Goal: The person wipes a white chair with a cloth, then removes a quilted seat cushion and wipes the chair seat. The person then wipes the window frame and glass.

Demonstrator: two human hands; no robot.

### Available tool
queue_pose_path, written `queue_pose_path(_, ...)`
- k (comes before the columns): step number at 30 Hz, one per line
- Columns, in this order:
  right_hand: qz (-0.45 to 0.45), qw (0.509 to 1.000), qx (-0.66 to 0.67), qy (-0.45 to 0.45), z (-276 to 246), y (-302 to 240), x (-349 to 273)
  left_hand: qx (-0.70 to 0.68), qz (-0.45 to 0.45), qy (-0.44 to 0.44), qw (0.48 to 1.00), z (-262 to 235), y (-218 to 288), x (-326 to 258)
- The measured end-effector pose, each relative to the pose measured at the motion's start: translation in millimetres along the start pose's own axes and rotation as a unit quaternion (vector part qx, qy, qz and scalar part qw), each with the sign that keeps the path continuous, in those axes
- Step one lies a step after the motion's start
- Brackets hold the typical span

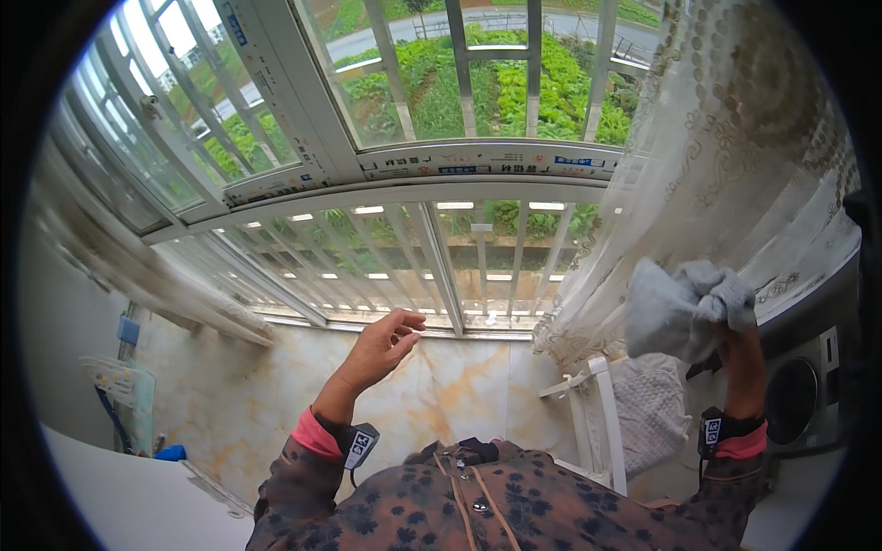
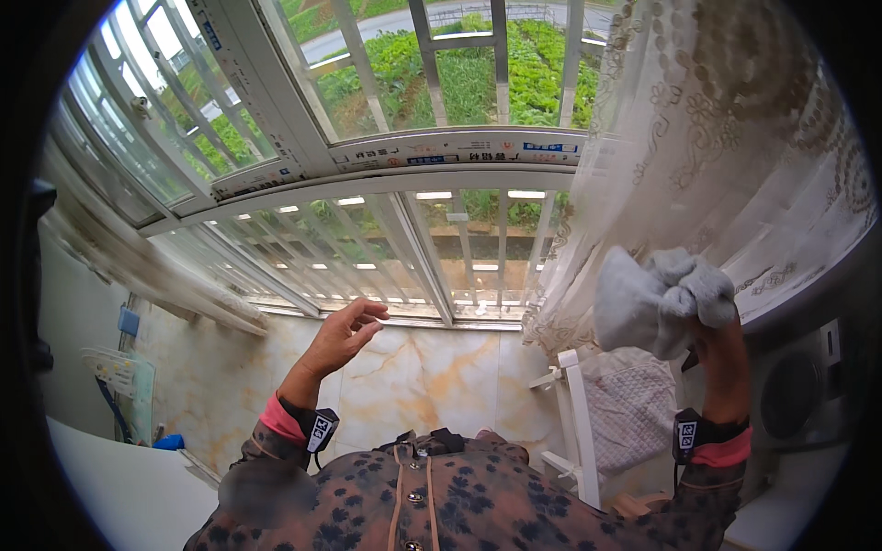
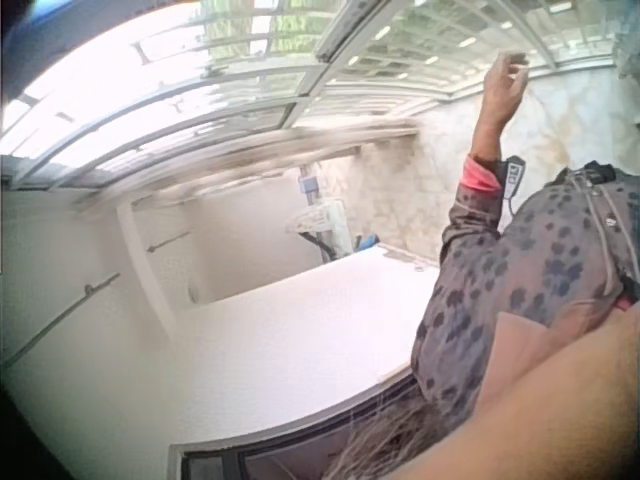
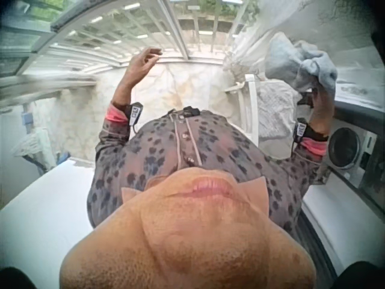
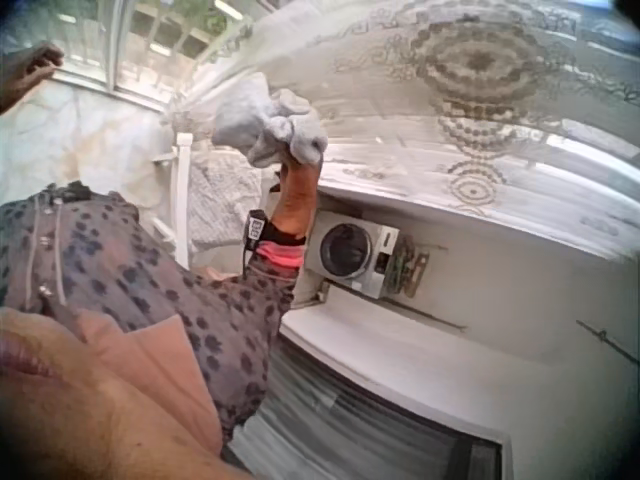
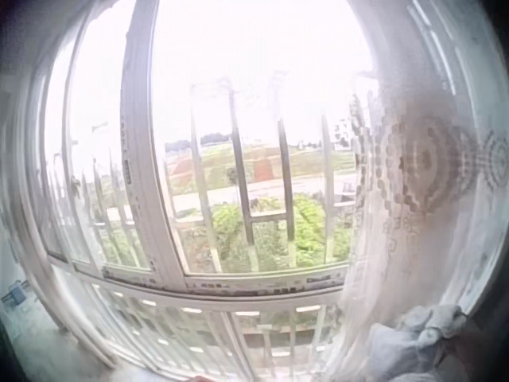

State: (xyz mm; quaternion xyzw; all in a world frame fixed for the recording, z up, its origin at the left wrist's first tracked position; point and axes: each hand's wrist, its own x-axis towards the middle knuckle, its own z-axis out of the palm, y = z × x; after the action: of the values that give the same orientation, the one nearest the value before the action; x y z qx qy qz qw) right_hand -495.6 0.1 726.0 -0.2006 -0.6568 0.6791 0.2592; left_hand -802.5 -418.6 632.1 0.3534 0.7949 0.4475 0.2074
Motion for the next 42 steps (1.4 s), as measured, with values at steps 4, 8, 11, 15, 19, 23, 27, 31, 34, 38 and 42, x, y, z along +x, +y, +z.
queue_pose_path(4, -0.041, 0.996, -0.036, -0.064, 65, -8, 59, 0.003, 0.038, 0.031, 0.999, -20, -14, 46)
queue_pose_path(8, -0.081, 0.996, 0.032, -0.011, 134, -11, 96, 0.149, 0.216, 0.129, 0.956, -77, -20, 112)
queue_pose_path(11, -0.103, 0.994, 0.02, 0.043, 199, -24, 119, 0.209, 0.371, 0.219, 0.878, -125, -16, 164)
queue_pose_path(15, -0.275, 0.955, 0.017, -0.108, 327, -32, 176, 0.168, 0.482, 0.255, 0.821, -165, -6, 207)
queue_pose_path(19, -0.523, 0.753, -0.396, 0.054, 449, 13, 249, 0.096, 0.538, 0.312, 0.777, -178, -5, 234)
queue_pose_path(23, -0.502, 0.677, -0.535, 0.056, 413, 73, 277, 0.121, 0.526, 0.293, 0.789, -188, -21, 253)
queue_pose_path(27, -0.449, 0.72, -0.486, 0.211, 233, 72, 277, 0.174, 0.532, 0.252, 0.79, -197, -34, 252)
queue_pose_path(31, -0.035, 0.797, -0.317, 0.512, 141, 25, 274, 0.207, 0.526, 0.27, 0.78, -198, -19, 249)
queue_pose_path(34, -0.19, 0.872, -0.129, 0.433, 215, 17, 286, 0.232, 0.533, 0.3, 0.757, -189, 8, 255)
queue_pose_path(38, -0.549, 0.68, -0.454, 0.176, 313, 24, 289, 0.216, 0.549, 0.264, 0.763, -157, 40, 276)
queue_pose_path(42, -0.509, 0.641, -0.541, 0.192, 230, -14, 295, 0.291, 0.544, 0.218, 0.756, -129, 48, 287)
